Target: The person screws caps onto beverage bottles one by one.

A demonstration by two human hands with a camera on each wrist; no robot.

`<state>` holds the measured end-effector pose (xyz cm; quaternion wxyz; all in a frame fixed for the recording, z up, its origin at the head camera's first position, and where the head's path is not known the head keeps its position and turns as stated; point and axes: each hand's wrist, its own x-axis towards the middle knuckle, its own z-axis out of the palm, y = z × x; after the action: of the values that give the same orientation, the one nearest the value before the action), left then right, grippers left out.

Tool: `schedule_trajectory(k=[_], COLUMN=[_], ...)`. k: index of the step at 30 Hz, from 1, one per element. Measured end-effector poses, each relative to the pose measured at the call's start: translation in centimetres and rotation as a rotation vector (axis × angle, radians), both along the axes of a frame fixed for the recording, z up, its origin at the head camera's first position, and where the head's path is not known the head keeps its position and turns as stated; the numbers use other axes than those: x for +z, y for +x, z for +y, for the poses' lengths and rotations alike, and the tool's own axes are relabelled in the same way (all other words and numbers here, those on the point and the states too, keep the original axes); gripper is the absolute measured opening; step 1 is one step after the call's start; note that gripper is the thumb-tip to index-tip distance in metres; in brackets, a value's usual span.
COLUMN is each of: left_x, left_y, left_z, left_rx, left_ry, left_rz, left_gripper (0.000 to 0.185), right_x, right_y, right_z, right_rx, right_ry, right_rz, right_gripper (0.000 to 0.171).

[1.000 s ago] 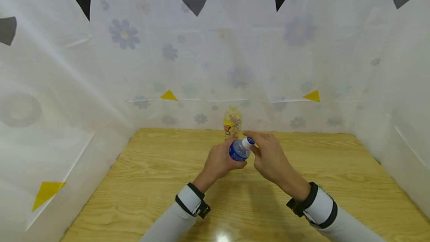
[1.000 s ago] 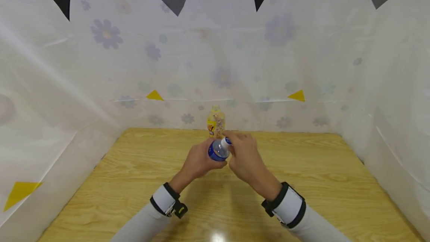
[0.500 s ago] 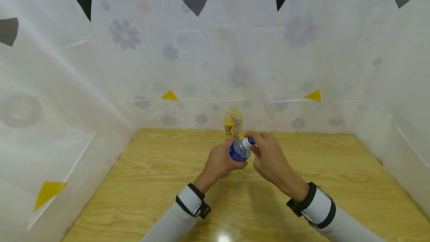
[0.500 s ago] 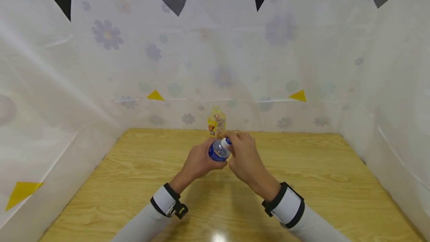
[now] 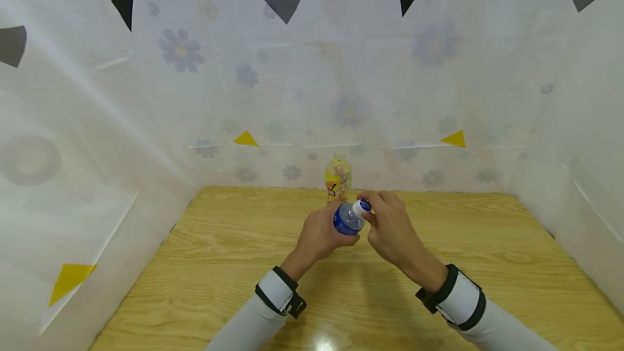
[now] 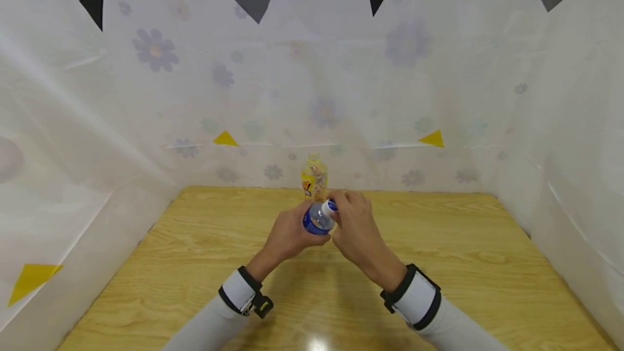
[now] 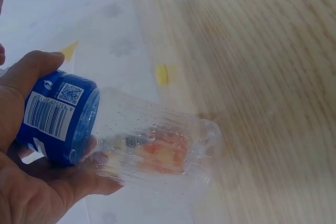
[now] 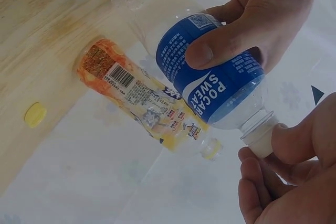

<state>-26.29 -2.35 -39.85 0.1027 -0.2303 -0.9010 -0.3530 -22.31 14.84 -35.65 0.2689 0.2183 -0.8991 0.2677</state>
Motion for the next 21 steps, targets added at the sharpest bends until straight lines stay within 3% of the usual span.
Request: schedule_trajectory(k=[7, 21], left_x=[-0.02, -0.16], left_y=[0.07, -0.04], left_z=[0.08, 0.31], left_rx=[0.005, 0.011], left_ry=[-0.018, -0.024], left_rz=[-0.022, 0.003], left_gripper=[0.063, 0.062], right_x=[-0.09, -0.45], right_y=[-0.07, -0.57], right_z=[0.07, 0.06], right_rx=[-0.024, -0.035], right_ry=[0.010, -0.003], right_rz=[0.023, 0.057], right_gripper=[0.024, 0.021])
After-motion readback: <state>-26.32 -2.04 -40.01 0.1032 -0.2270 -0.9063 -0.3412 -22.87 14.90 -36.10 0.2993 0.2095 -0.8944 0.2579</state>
